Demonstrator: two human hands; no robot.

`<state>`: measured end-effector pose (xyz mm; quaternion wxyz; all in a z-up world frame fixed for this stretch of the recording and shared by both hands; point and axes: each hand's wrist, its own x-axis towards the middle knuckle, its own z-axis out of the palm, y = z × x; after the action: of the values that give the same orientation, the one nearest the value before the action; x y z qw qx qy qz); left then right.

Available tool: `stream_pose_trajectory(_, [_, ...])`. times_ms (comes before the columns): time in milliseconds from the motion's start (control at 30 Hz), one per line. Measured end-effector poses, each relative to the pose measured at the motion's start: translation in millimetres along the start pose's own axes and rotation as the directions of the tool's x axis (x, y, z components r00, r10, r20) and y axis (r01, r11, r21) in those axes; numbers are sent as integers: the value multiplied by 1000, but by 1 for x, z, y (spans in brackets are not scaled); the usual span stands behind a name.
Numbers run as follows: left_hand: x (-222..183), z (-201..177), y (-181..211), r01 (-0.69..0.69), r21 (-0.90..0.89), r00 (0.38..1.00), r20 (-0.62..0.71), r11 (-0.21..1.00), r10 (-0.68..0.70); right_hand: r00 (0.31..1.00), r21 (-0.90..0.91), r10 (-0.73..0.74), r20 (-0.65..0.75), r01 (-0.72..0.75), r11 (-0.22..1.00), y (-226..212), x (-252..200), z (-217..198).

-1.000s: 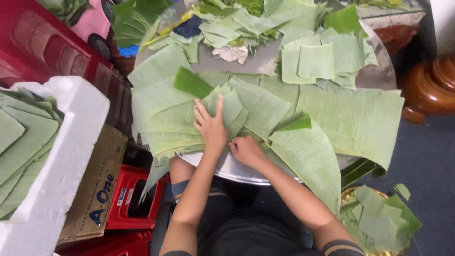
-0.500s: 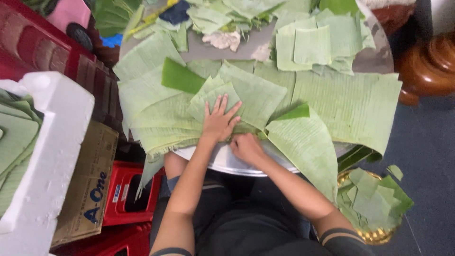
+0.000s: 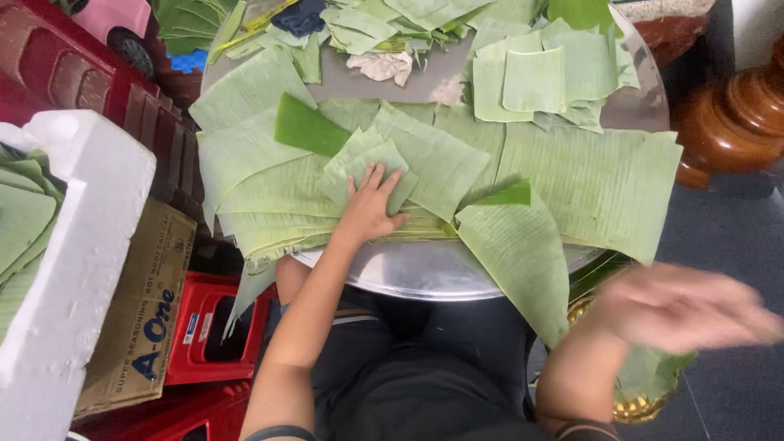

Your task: Sorting and stacking banana leaves on a metal tray for preparation.

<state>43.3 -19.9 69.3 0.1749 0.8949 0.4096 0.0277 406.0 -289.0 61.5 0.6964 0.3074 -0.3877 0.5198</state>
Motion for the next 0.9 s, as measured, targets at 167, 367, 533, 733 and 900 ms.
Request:
stream_pose_trajectory(167, [5,-8,-3,20,-102,1000,-18,995,-21,957,-748,-288,10,199,634,0,12,-2])
stream_pose_trajectory(367, [-14,16,2,189,-135,927,-301,973,-222,524,-526,48,-850,-848,-65,194,63,-53])
stream_pose_trajectory(533, [-59,54,60,53,57,733,-681,997,0,392,-414,147,-908,-788,-455,266,92,-79])
stream_pose_trajectory(733, [-87,60,51,-216,-29,654,-746,976,123,547,-536,119,-829,-714,-451,247,58,-148])
stream_pose_trajectory(900, [-114,64,7,-280,-69,631,-765,957,130,569,-535,9,-822,-768,-351,185,91,-153])
